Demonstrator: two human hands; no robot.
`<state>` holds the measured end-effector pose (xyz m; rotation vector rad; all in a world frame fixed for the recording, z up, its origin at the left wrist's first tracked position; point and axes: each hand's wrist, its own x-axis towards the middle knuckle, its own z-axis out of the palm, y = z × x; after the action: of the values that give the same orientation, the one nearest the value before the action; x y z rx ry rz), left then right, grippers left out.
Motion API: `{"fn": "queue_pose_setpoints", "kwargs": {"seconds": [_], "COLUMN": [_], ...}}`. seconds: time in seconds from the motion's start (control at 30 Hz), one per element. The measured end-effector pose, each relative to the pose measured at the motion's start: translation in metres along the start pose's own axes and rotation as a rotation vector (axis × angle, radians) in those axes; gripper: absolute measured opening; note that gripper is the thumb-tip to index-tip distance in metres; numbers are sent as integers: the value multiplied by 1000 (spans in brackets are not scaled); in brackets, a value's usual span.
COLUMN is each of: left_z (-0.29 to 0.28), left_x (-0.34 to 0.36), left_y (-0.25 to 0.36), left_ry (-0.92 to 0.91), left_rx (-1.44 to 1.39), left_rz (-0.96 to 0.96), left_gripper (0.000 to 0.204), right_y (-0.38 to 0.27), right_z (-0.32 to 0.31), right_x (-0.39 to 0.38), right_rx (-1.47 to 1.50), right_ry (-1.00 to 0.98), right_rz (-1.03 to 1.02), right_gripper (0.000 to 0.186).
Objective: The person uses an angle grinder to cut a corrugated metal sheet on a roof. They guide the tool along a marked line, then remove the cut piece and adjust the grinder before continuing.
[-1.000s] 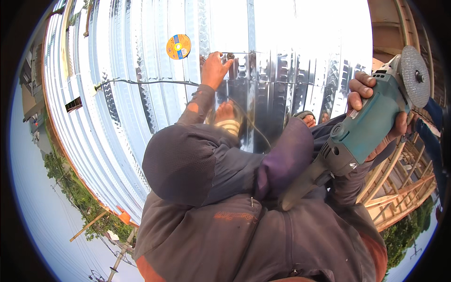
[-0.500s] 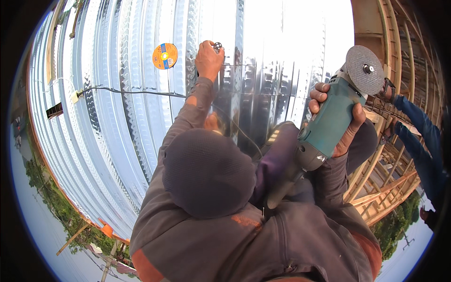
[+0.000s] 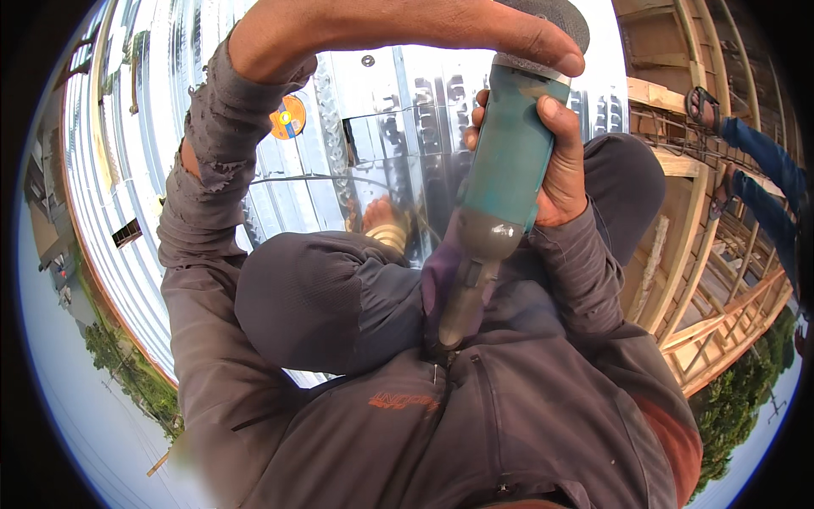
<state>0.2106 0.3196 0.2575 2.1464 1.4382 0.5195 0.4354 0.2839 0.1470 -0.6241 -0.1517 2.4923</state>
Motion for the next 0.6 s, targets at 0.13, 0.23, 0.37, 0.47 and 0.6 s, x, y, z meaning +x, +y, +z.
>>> {"fn": "queue_pose_setpoints", "kwargs": {"seconds": [0.13,0.23,0.37,0.47,0.6], "left_z": [-5,1,-1,-9,-31], "left_x": [14,12,10,26,21], "left_y": [39,48,46,30,32], "left_ry": [-138,-114,-131,-193,-57], "left_rx": [26,18,86,188,380], "left_rz": [-52,-98,-92,58,-26], "left_gripper": [56,56,52,55,57], "right_y": [7,9,7,7,3], "right_z": [14,19,23,28,36], "right_x": [5,2,-3,-5,-9], "right_rx": [-3,-127,-152,-11,12], "right_ry": [-31,0,-94,-122,-69], "right_rz": [-18,-103,-80,-103,-192], "right_gripper": [48,61,63,67,85]}}
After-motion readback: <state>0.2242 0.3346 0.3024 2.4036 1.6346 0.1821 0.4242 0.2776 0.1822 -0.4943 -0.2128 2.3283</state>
